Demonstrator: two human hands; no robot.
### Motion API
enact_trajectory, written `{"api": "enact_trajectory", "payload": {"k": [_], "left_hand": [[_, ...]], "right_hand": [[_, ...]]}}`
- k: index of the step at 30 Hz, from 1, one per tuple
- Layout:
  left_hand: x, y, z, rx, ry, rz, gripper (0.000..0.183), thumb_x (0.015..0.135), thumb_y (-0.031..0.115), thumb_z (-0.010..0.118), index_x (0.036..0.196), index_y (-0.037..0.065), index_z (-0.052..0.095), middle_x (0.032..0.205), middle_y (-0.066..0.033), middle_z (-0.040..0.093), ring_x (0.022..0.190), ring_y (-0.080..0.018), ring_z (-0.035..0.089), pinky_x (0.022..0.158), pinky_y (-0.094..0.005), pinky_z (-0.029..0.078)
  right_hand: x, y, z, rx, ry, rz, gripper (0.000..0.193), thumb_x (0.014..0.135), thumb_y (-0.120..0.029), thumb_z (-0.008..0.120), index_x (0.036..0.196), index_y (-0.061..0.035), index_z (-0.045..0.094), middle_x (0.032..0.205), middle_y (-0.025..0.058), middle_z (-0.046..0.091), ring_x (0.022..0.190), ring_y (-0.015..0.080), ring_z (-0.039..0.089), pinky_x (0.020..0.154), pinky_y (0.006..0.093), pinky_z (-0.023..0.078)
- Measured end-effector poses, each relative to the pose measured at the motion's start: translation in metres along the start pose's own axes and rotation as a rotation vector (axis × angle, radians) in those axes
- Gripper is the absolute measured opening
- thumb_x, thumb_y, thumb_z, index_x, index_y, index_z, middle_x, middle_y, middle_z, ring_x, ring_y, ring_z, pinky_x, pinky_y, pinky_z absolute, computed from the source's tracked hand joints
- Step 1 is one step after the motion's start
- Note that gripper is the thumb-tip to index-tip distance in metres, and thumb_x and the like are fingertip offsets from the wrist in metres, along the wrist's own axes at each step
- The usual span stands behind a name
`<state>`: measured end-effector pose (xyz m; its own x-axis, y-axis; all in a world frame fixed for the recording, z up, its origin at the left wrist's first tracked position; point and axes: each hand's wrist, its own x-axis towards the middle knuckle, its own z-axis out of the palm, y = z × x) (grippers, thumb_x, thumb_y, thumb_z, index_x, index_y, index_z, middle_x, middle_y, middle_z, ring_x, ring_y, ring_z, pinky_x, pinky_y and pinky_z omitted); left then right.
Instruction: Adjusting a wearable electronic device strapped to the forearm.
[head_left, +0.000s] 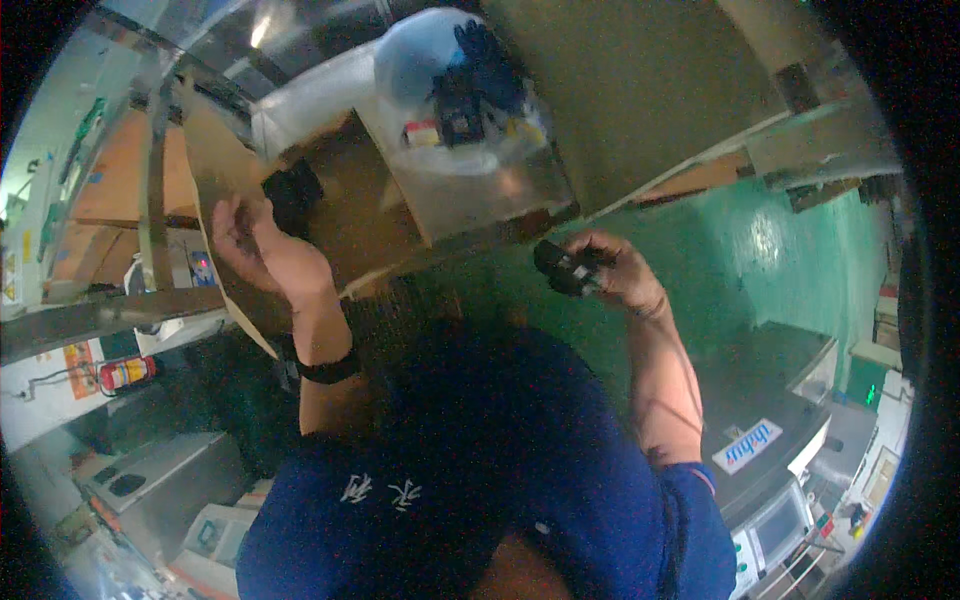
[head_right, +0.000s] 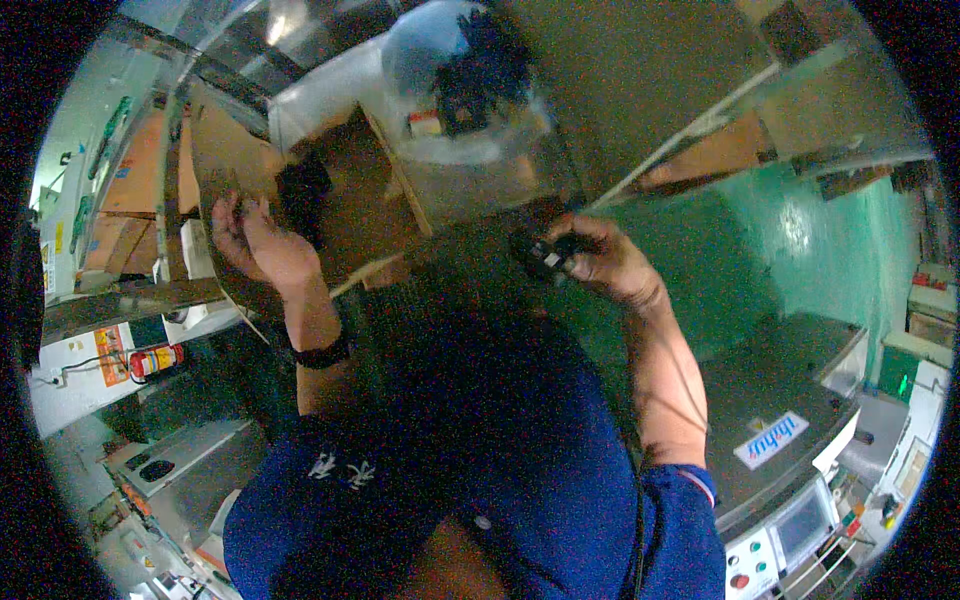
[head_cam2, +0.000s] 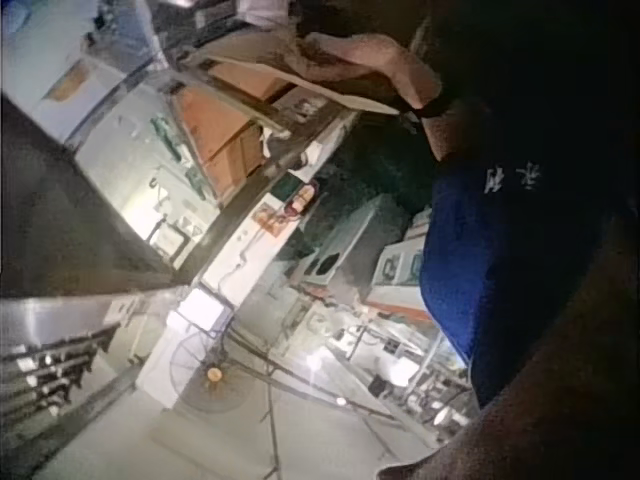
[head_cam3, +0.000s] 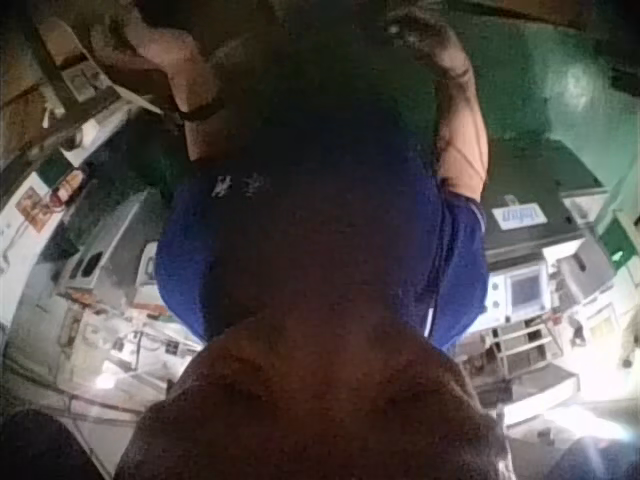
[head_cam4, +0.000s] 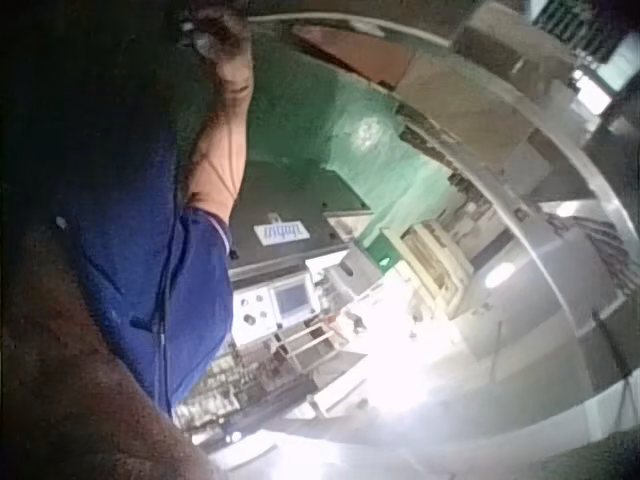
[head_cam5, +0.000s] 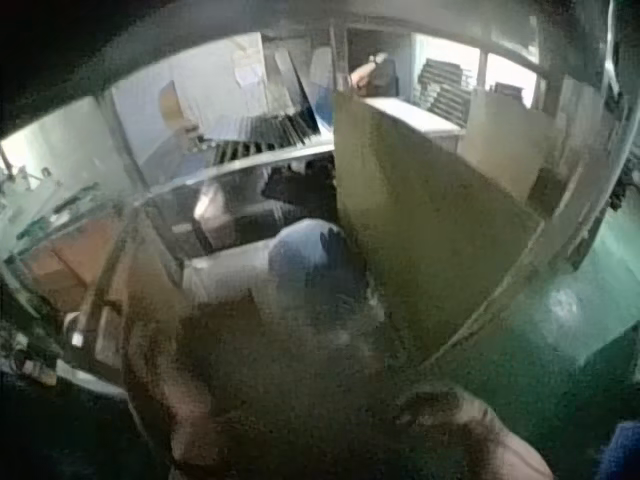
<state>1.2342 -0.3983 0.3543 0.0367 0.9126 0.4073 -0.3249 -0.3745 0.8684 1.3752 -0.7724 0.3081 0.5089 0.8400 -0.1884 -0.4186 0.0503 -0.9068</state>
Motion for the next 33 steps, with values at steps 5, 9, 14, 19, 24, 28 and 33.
{"api": "enact_trajectory", "payload": {"k": [5,9,14,19,24,28,33], "left_hand": [[-0.032,-0.001,-0.011,0.049,-0.232,-0.179,0.022,0.085,-0.002,0.065,0.107,0.000,0.063,0.102,-0.0079,0.062,0.097,-0.0180,0.059,0.084,-0.0304,0.052],[-0.038,-0.005,-0.024,0.320,-0.518,-0.136,0.018,0.092,0.010,0.067,0.107,0.001,0.065,0.109,-0.0116,0.064,0.097,-0.0208,0.064,0.082,-0.0361,0.057],[-0.036,0.000,-0.017,0.322,-0.515,-0.159,0.017,0.094,0.010,0.064,0.107,-0.001,0.065,0.108,-0.0120,0.064,0.098,-0.0206,0.063,0.084,-0.0331,0.056],[-0.019,0.001,-0.038,0.471,-0.493,0.086,0.019,0.093,0.008,0.063,0.111,0.000,0.064,0.113,-0.0106,0.062,0.099,-0.0221,0.063,0.083,-0.0327,0.056],[0.015,-0.024,-0.081,-0.030,-0.212,-0.359,0.023,0.092,0.006,0.062,0.115,0.005,0.058,0.105,-0.0090,0.062,0.090,-0.0195,0.063,0.074,-0.0336,0.054],[0.013,-0.004,-0.067,-0.006,-0.160,-0.409,0.024,0.091,0.005,0.062,0.114,0.004,0.059,0.095,-0.0093,0.063,0.085,-0.0197,0.063,0.072,-0.0322,0.054],[0.019,0.007,-0.071,0.059,-0.155,-0.392,0.025,0.089,0.003,0.063,0.114,0.001,0.059,0.093,-0.0112,0.063,0.085,-0.0208,0.063,0.072,-0.0322,0.054]], "right_hand": [[-0.052,0.015,-0.011,0.139,0.010,-0.022,0.050,0.071,-0.042,0.076,0.093,0.0024,0.067,0.090,0.0168,0.066,0.083,0.0287,0.064,0.068,0.0348,0.051],[-0.097,0.004,-0.021,0.140,-0.047,0.095,0.058,0.070,-0.048,0.080,0.094,0.0036,0.068,0.086,0.0115,0.068,0.080,0.0195,0.062,0.072,0.0329,0.048],[-0.108,-0.024,0.009,-0.153,-0.107,0.480,0.060,0.079,-0.056,0.070,0.090,0.0030,0.068,0.080,0.0109,0.066,0.069,0.0215,0.060,0.062,0.0347,0.047],[-0.119,-0.010,0.012,-0.367,-0.309,0.217,0.043,0.099,-0.042,0.055,0.109,-0.0011,0.064,0.096,0.0138,0.067,0.091,0.0256,0.063,0.082,0.0384,0.048],[-0.130,-0.035,0.017,-0.382,-0.314,0.254,0.060,0.093,-0.058,0.056,0.102,0.0007,0.065,0.091,0.0154,0.066,0.087,0.0280,0.062,0.077,0.0381,0.048],[-0.130,-0.038,0.024,-0.395,-0.248,0.067,0.061,0.082,-0.058,0.070,0.101,0.0001,0.064,0.091,0.0157,0.065,0.085,0.0279,0.063,0.074,0.0374,0.048],[-0.127,-0.058,0.033,-0.555,-0.228,0.103,0.058,0.073,-0.047,0.081,0.100,0.0021,0.066,0.093,0.0154,0.066,0.084,0.0288,0.064,0.073,0.0364,0.049]]}}
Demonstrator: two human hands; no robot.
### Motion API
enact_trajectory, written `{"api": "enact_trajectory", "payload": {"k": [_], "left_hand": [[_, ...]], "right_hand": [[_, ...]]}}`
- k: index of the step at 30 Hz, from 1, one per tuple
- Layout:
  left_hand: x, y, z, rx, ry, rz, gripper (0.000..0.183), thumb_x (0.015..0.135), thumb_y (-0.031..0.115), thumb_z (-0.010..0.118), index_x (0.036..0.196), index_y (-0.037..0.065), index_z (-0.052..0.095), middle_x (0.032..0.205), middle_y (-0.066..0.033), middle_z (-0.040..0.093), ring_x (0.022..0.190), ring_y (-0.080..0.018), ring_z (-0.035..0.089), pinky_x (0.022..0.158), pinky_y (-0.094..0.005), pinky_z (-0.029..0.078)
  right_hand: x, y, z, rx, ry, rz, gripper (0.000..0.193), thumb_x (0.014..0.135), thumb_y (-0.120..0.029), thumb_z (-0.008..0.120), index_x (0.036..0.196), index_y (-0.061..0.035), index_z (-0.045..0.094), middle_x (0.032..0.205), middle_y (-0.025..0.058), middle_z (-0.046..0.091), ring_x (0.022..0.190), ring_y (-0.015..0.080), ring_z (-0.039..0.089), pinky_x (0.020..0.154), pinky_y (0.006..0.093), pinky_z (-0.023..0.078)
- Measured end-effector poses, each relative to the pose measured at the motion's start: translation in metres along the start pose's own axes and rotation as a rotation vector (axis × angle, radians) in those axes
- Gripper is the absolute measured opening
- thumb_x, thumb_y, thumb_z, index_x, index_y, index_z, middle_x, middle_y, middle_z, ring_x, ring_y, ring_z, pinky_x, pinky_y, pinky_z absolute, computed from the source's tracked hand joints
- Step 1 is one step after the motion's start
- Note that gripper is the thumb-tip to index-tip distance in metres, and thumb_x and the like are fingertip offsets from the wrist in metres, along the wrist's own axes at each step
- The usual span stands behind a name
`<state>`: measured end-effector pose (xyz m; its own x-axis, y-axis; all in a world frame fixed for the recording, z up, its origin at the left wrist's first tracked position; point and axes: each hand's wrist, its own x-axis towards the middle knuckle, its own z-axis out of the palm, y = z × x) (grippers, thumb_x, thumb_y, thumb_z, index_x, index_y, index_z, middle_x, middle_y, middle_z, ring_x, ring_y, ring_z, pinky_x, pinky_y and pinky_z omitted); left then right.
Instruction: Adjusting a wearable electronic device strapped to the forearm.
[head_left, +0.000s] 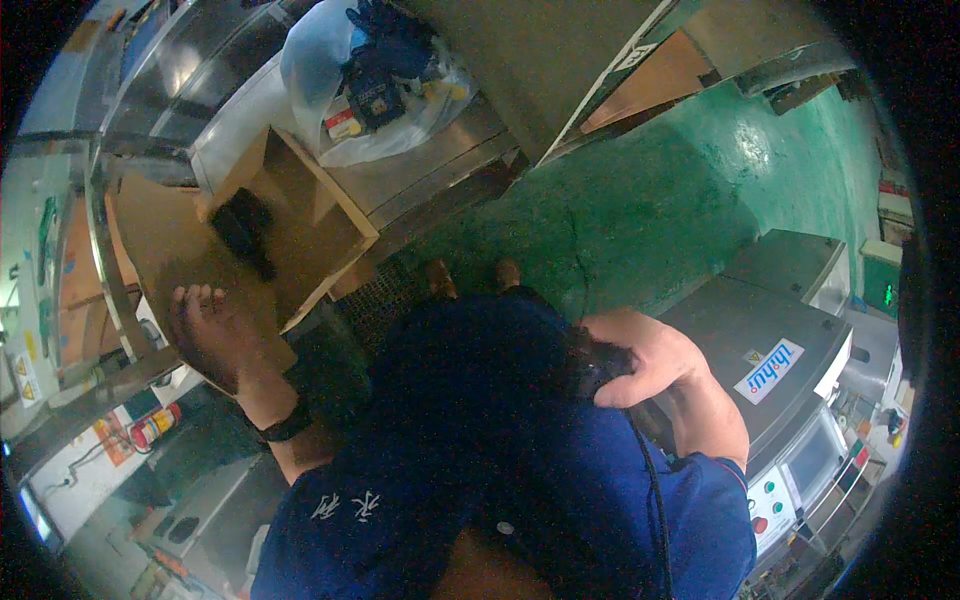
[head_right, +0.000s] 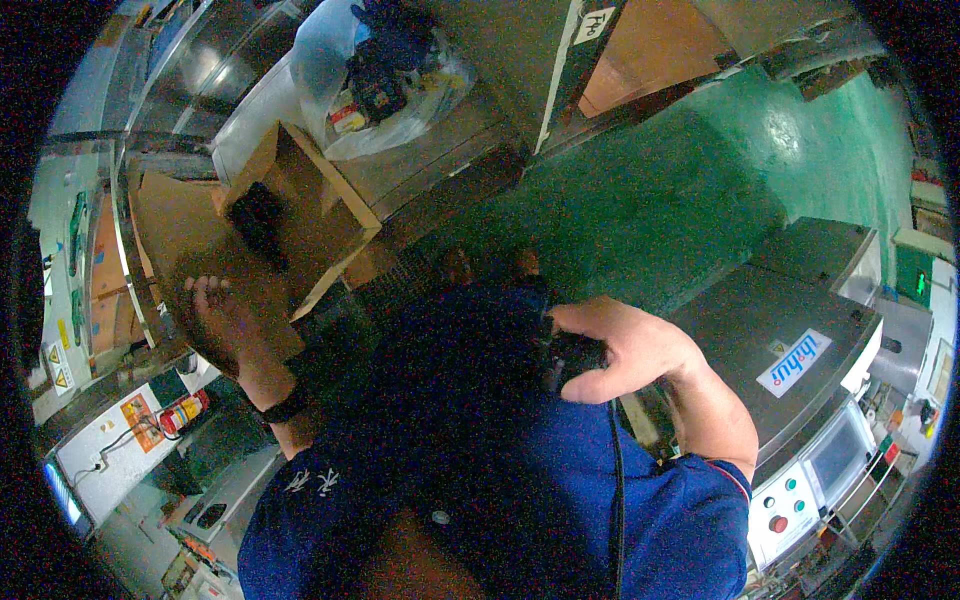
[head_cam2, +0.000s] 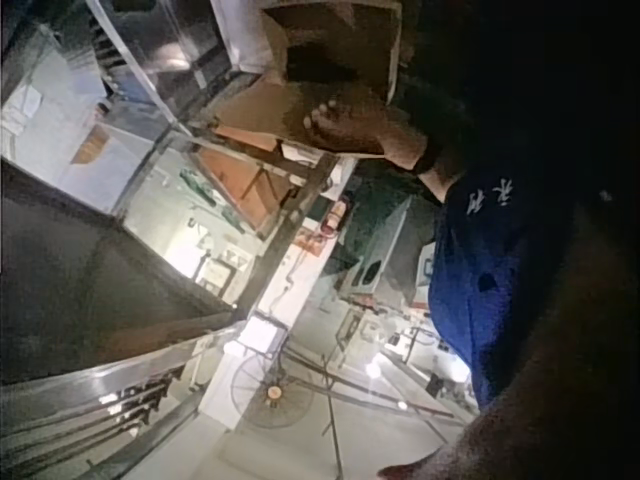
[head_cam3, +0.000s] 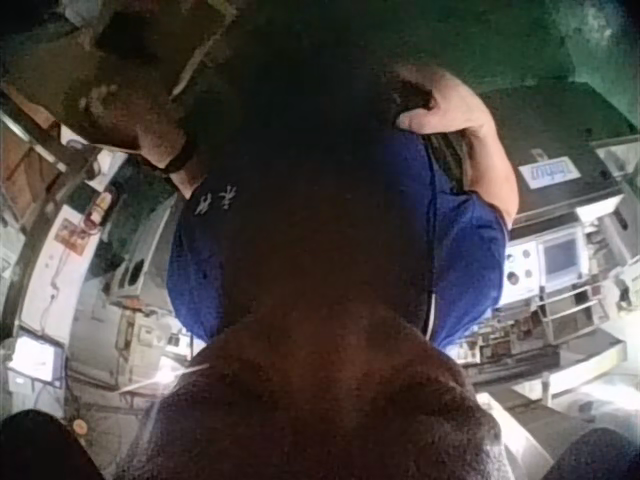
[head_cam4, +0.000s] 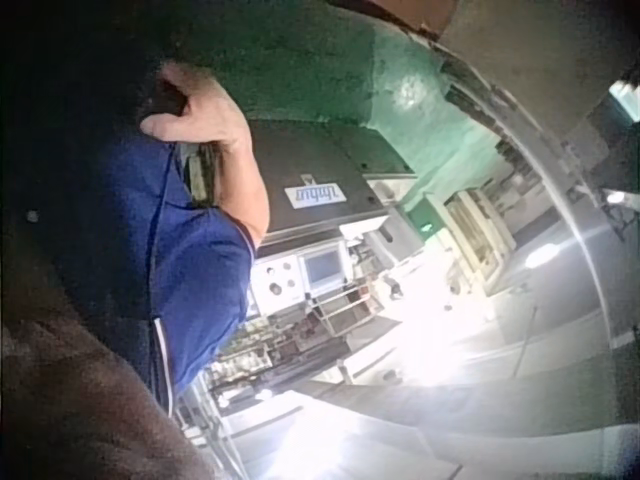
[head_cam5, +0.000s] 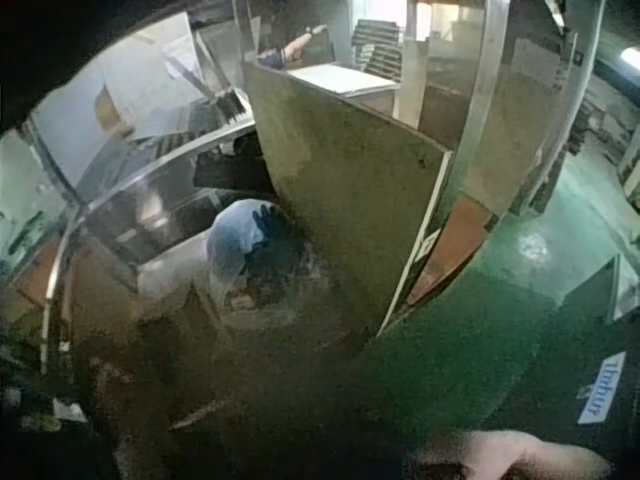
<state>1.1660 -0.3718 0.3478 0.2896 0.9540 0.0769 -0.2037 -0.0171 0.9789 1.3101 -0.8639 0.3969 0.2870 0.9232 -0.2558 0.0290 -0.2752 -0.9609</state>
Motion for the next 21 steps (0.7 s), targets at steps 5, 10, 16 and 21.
{"api": "enact_trajectory", "payload": {"k": [5,10,16,21], "left_hand": [[0.016,-0.002,-0.035,-0.101,-0.127,0.006,0.025,0.091,0.005,0.059,0.116,-0.001,0.057,0.100,-0.0150,0.063,0.089,-0.0241,0.063,0.075,-0.0339,0.054],[0.033,-0.024,-0.057,0.360,-0.187,0.213,0.028,0.094,0.011,0.058,0.120,0.001,0.056,0.105,-0.0146,0.062,0.090,-0.0252,0.063,0.080,-0.0355,0.053],[0.010,-0.009,-0.025,-0.037,-0.121,0.006,0.022,0.091,0.005,0.060,0.113,0.004,0.060,0.100,-0.0111,0.063,0.088,-0.0222,0.063,0.078,-0.0322,0.053],[0.010,-0.009,-0.023,0.164,-0.068,0.057,0.021,0.090,0.003,0.062,0.110,0.005,0.060,0.097,-0.0092,0.064,0.086,-0.0194,0.062,0.077,-0.0314,0.052]], "right_hand": [[-0.001,0.012,0.012,0.008,0.104,0.020,0.057,0.068,-0.036,0.086,0.107,0.0011,0.067,0.099,0.0123,0.068,0.089,0.0223,0.065,0.079,0.0331,0.050],[0.006,0.015,0.006,-0.001,0.229,0.266,0.055,0.072,-0.035,0.084,0.110,0.0015,0.067,0.104,0.0128,0.068,0.097,0.0231,0.064,0.085,0.0350,0.050],[0.022,0.028,0.015,0.108,0.064,-0.176,0.057,0.072,-0.043,0.079,0.109,-0.0003,0.068,0.105,0.0159,0.065,0.098,0.0316,0.063,0.081,0.0385,0.049],[0.026,0.009,0.017,-0.055,0.069,-0.076,0.050,0.069,-0.036,0.075,0.105,-0.0019,0.068,0.098,0.0142,0.065,0.093,0.0300,0.063,0.077,0.0372,0.050]]}}
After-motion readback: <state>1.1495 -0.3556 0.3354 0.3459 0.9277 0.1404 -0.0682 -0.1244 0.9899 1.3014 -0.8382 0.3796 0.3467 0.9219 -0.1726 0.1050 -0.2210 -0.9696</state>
